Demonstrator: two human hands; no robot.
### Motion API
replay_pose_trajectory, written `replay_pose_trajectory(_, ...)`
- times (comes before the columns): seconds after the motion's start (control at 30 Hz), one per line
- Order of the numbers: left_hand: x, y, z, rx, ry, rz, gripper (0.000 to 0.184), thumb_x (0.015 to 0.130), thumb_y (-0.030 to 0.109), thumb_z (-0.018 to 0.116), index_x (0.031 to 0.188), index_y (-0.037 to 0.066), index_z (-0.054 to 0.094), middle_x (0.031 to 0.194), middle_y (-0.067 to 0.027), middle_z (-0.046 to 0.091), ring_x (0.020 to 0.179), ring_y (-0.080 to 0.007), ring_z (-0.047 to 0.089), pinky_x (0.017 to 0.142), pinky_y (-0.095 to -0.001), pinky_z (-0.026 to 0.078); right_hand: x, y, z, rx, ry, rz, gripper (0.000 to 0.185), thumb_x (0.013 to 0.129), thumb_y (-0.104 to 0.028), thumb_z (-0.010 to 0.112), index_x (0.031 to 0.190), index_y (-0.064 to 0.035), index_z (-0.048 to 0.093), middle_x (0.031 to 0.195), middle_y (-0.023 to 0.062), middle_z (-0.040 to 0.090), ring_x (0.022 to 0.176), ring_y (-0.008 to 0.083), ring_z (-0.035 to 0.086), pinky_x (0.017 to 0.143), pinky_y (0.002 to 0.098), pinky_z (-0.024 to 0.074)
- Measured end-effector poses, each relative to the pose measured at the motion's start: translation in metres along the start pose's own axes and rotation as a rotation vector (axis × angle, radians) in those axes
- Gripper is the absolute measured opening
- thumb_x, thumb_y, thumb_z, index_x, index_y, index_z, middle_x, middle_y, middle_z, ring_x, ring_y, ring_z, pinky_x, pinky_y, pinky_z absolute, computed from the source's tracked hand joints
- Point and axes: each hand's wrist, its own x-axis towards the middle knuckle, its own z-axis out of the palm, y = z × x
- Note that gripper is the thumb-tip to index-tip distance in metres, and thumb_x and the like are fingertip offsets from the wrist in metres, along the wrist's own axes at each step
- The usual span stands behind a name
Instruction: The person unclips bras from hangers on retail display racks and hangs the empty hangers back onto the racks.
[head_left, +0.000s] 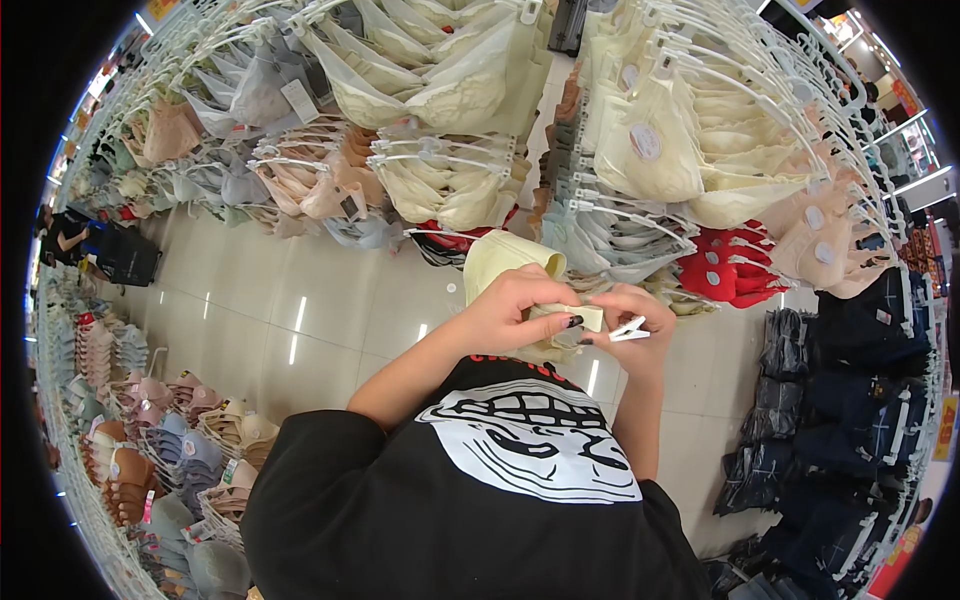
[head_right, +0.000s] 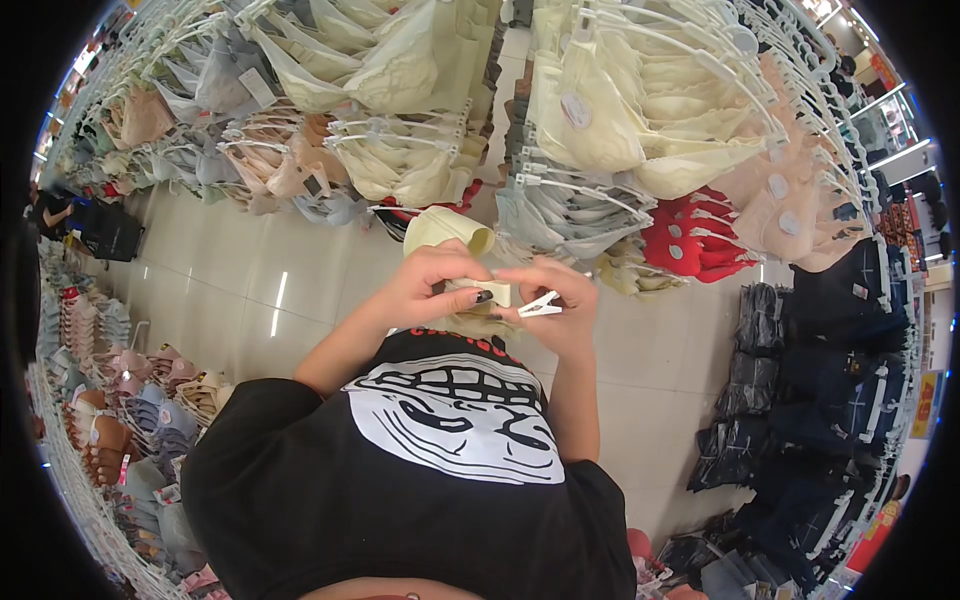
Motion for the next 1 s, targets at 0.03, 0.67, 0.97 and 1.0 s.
replay_pose_trajectory(0.03,0.000,0.001,-0.001,0.052,0.008,0.017,0.014,0.077,0.015,0.058,0.088,0.006,0.060,0.076,-0.0042,0.060,0.065,-0.0212,0.048,0.067,-0.0296,0.035,0.000,-0.003,-0.002,0.042,-0.028,0.049,0.042,0.056,-0.006,0.076,0.096,-0.0034,0.062,0.058,-0.0051,0.037,0.052,0.0055,0.031,0.047,0.0205,0.0236)
replay_pose_trajectory(0.67,0.001,0.007,0.000,0.539,0.133,0.186,0.014,0.073,0.008,0.060,0.085,0.005,0.056,0.079,-0.0062,0.060,0.072,-0.0202,0.056,0.067,-0.0302,0.037,-0.014,0.006,0.008,0.210,0.212,0.040,0.017,0.087,-0.015,0.050,0.090,0.0005,0.044,0.090,0.0192,0.054,0.059,0.0145,0.052,0.047,0.0206,0.0386)
replay_pose_trajectory(0.97,0.003,0.011,0.001,0.528,0.106,0.189,0.012,0.074,0.009,0.060,0.085,0.005,0.056,0.078,-0.0058,0.059,0.071,-0.0196,0.055,0.067,-0.0304,0.037,-0.017,0.010,0.011,0.207,0.201,-0.002,0.017,0.087,-0.013,0.050,0.091,0.0033,0.049,0.092,0.0196,0.055,0.059,0.0132,0.053,0.047,0.0195,0.0391)
replay_pose_trajectory(1.0,0.003,0.010,0.001,0.524,0.107,0.188,0.012,0.074,0.009,0.060,0.085,0.005,0.056,0.078,-0.0058,0.059,0.071,-0.0196,0.055,0.067,-0.0304,0.037,-0.017,0.010,0.011,0.189,0.195,-0.003,0.018,0.087,-0.014,0.049,0.092,0.0039,0.048,0.092,0.0206,0.055,0.058,0.0151,0.053,0.047,0.0204,0.0394)
